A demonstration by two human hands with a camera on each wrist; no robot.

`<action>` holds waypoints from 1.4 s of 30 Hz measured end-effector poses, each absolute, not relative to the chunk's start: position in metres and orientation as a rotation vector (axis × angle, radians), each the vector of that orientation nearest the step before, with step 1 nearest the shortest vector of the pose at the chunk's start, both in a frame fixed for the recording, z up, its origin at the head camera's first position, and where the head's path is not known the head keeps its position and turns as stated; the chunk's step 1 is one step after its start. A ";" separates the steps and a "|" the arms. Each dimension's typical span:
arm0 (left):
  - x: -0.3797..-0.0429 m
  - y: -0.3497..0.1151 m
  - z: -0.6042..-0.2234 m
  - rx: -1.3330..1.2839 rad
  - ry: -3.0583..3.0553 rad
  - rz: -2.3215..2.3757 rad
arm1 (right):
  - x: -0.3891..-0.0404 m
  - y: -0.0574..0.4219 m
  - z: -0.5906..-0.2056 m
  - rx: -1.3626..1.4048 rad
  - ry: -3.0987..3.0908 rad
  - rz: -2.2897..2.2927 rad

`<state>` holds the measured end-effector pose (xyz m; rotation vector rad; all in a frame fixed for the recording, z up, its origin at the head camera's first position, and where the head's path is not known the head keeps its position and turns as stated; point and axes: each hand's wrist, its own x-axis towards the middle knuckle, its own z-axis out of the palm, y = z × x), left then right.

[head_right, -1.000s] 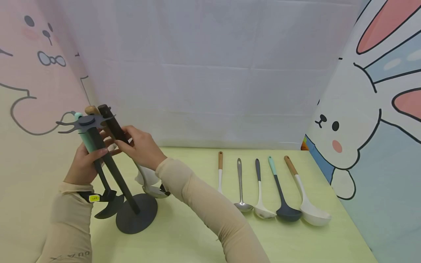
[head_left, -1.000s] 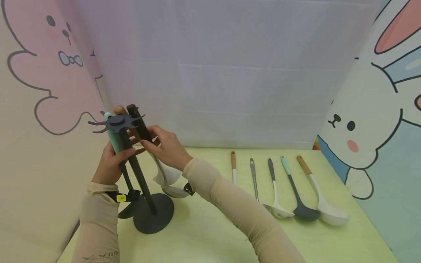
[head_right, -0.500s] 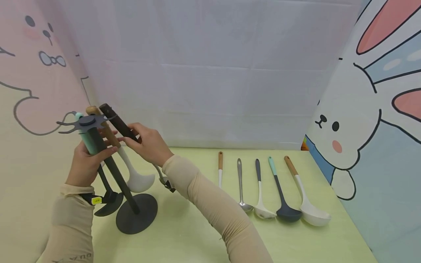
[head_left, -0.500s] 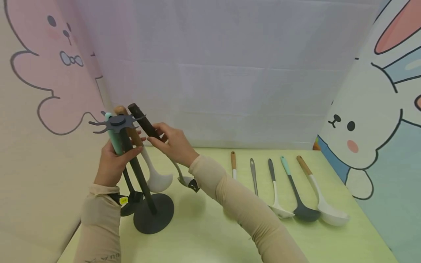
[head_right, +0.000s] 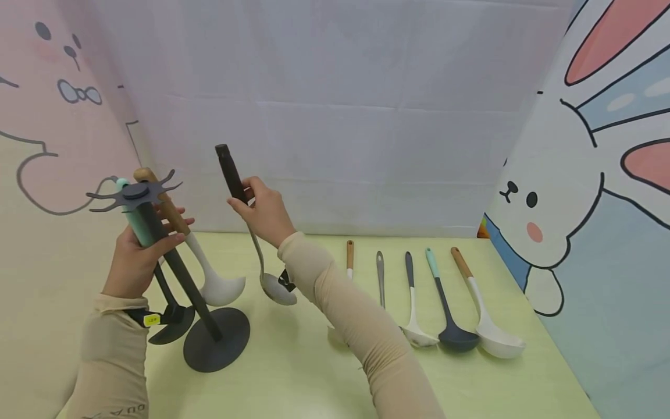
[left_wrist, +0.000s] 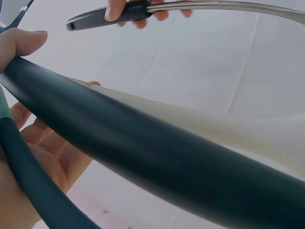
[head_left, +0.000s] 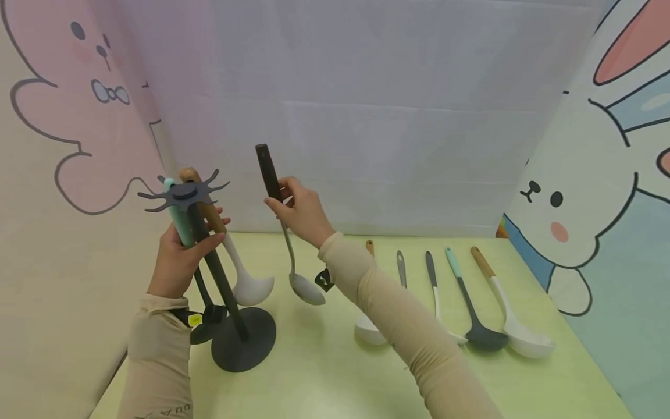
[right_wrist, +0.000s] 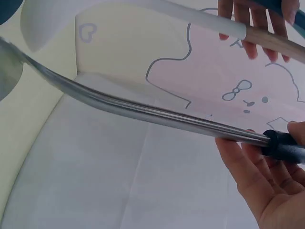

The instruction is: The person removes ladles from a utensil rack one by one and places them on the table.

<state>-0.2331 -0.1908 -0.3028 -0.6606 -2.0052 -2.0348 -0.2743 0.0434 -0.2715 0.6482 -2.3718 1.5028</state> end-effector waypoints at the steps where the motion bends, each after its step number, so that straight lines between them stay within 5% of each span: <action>1: -0.233 -0.191 -0.303 -0.663 -1.995 -2.038 | -0.276 0.047 -0.271 0.618 -2.384 1.503; 42: -0.230 -0.194 -0.304 -0.667 -1.954 -2.082 | -0.329 0.107 -0.381 -0.176 -2.718 1.375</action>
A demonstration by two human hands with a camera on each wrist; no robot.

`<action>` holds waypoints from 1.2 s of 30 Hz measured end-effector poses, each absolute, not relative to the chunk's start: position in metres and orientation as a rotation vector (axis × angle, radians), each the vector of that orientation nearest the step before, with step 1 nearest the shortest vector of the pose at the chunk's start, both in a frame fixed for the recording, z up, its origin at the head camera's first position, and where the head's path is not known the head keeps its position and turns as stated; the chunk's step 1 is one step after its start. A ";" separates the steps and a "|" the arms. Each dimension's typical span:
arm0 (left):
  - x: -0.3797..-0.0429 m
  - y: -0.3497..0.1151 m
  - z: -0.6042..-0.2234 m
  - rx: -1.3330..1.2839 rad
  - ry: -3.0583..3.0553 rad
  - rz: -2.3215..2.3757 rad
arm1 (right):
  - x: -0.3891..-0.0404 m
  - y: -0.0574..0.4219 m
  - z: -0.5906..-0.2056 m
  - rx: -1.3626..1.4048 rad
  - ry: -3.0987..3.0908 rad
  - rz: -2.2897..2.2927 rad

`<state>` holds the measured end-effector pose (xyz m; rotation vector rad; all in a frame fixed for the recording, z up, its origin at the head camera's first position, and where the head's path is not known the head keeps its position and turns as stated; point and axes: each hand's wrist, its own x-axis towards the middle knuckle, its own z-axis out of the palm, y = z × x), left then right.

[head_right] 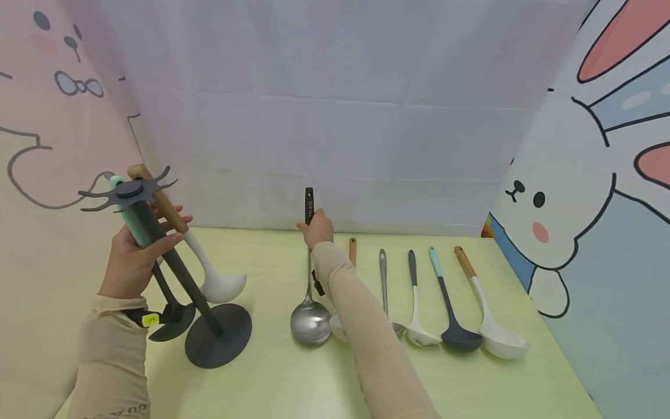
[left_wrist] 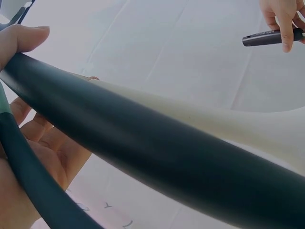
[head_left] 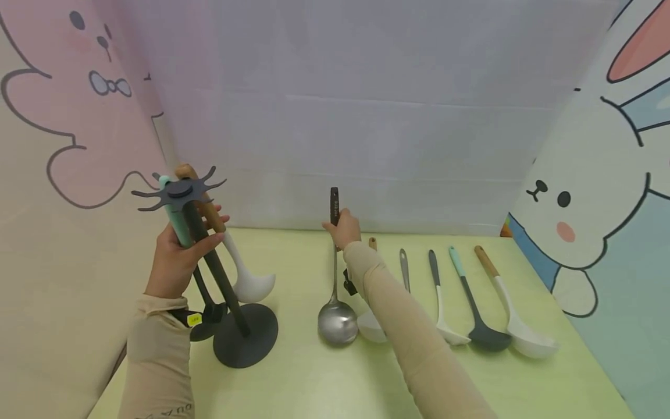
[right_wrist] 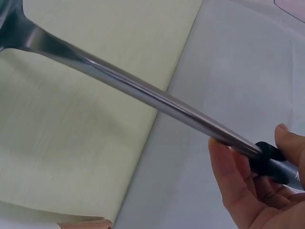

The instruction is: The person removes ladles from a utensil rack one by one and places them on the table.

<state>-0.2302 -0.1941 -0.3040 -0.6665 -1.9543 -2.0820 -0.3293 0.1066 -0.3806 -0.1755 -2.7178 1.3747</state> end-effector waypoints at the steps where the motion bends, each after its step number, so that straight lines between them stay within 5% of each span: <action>1: -0.230 -0.194 -0.304 -0.673 -1.950 -2.088 | -0.330 0.107 -0.382 -0.187 -2.715 1.377; 36: -0.229 -0.190 -0.307 -0.632 -1.917 -2.064 | -0.356 0.117 -0.465 -0.412 -2.880 1.305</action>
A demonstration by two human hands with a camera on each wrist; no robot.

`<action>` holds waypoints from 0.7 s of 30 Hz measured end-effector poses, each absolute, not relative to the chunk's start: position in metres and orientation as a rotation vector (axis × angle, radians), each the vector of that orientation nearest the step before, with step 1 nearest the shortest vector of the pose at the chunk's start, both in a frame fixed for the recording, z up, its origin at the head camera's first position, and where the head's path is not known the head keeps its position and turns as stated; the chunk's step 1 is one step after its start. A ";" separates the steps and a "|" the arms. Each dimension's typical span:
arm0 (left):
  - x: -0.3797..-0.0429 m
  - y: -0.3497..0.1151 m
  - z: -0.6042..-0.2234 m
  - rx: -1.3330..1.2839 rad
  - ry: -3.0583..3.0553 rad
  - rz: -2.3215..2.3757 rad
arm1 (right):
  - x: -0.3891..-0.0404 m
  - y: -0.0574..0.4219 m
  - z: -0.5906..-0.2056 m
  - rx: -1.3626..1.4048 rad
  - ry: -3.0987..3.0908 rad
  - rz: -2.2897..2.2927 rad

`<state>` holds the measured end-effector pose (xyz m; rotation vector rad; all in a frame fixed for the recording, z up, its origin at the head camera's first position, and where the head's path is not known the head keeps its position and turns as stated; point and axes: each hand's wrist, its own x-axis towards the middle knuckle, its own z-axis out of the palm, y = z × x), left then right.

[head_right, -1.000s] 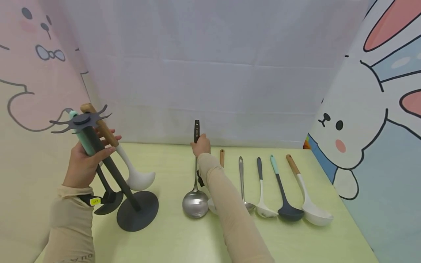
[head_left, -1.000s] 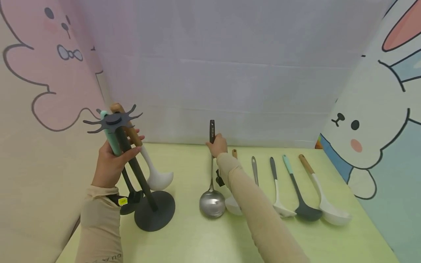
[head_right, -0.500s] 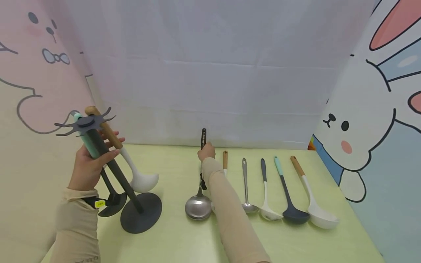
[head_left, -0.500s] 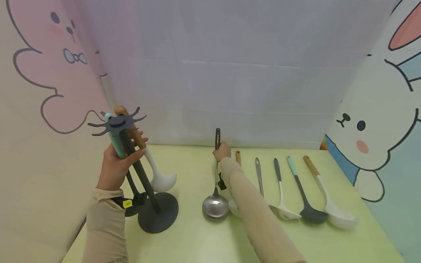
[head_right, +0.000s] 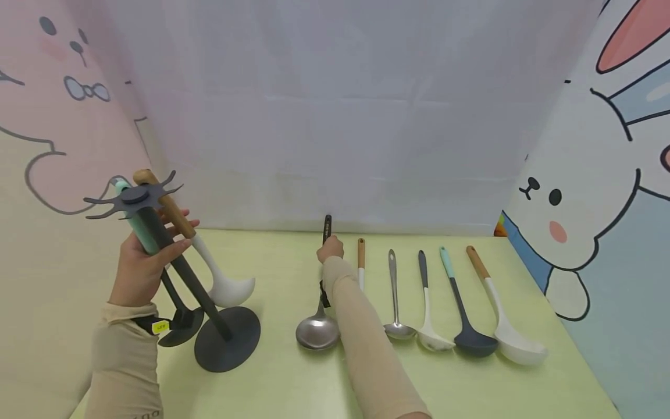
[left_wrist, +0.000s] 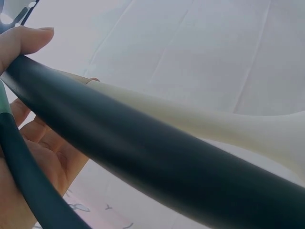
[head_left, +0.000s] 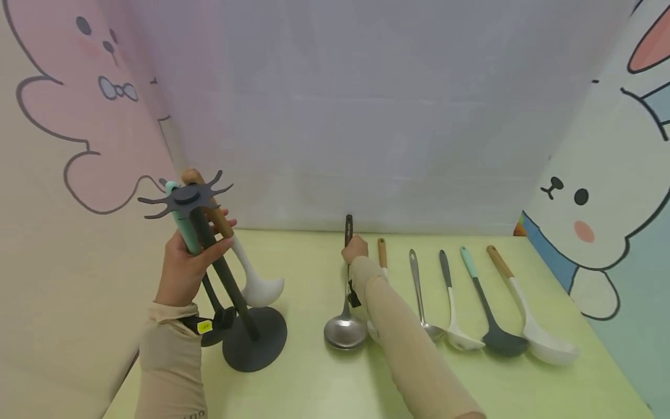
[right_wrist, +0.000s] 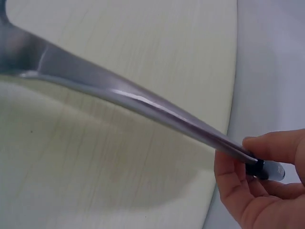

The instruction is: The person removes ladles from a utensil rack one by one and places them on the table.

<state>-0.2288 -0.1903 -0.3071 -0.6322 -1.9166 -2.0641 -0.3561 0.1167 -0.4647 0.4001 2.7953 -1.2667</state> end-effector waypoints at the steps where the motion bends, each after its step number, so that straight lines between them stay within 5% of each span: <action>1: -0.229 -0.190 -0.307 -0.624 -1.915 -2.062 | -0.357 0.116 -0.466 0.390 2.798 -1.247; 21: -0.229 -0.189 -0.308 -0.634 -1.900 -2.100 | -0.345 0.119 -0.493 0.318 2.896 -0.811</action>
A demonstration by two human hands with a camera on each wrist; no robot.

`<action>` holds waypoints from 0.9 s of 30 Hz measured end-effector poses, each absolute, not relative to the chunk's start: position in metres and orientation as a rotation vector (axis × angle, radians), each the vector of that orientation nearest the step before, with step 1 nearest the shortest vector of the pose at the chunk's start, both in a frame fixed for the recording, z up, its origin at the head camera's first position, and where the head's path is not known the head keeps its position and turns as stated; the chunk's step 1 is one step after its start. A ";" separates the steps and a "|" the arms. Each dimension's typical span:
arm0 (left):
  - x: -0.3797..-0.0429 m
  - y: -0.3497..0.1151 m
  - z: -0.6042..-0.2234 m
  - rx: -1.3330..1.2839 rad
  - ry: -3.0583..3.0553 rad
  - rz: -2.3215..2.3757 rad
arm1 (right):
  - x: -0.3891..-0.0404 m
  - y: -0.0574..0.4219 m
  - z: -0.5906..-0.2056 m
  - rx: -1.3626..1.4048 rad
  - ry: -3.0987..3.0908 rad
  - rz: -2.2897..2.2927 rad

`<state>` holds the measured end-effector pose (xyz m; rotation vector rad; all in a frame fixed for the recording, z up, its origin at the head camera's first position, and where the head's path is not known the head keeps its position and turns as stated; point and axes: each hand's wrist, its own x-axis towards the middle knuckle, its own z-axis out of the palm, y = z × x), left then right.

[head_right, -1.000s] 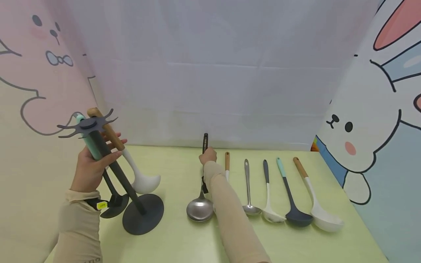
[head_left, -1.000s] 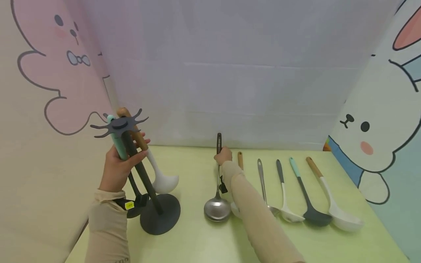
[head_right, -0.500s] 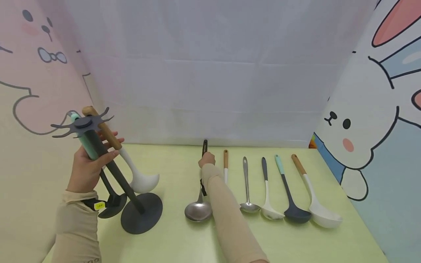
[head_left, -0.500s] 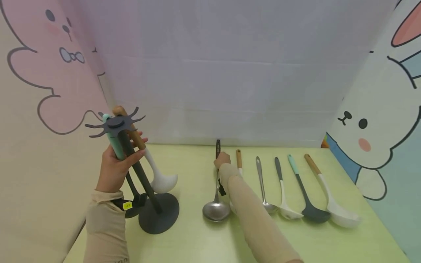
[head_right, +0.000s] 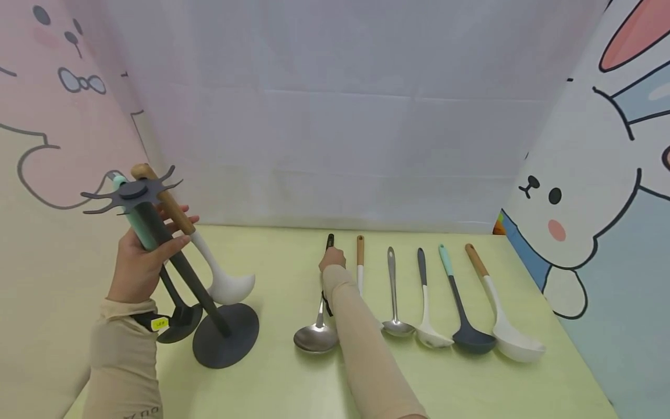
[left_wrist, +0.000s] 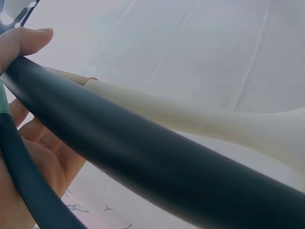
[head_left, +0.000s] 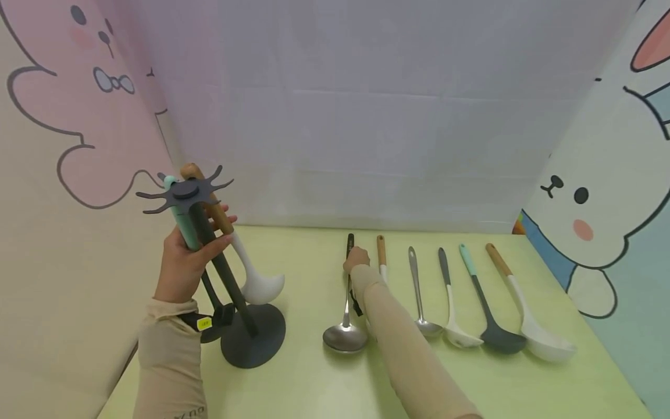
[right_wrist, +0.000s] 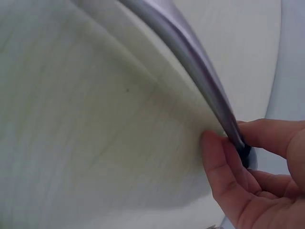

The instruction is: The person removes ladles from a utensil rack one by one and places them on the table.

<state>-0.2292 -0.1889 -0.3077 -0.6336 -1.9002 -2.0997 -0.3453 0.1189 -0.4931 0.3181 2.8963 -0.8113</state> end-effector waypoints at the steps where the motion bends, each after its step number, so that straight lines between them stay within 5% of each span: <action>1: -0.229 -0.189 -0.307 -0.628 -1.903 -2.101 | -0.345 0.119 -0.493 0.317 2.902 -0.799; 15: -0.224 -0.183 -0.310 -0.517 -1.894 -1.989 | -0.342 0.122 -0.484 0.215 2.977 -0.751; 27: -0.215 -0.173 -0.318 -0.338 -1.930 -1.512 | -0.323 0.068 -0.385 -0.342 2.930 -1.562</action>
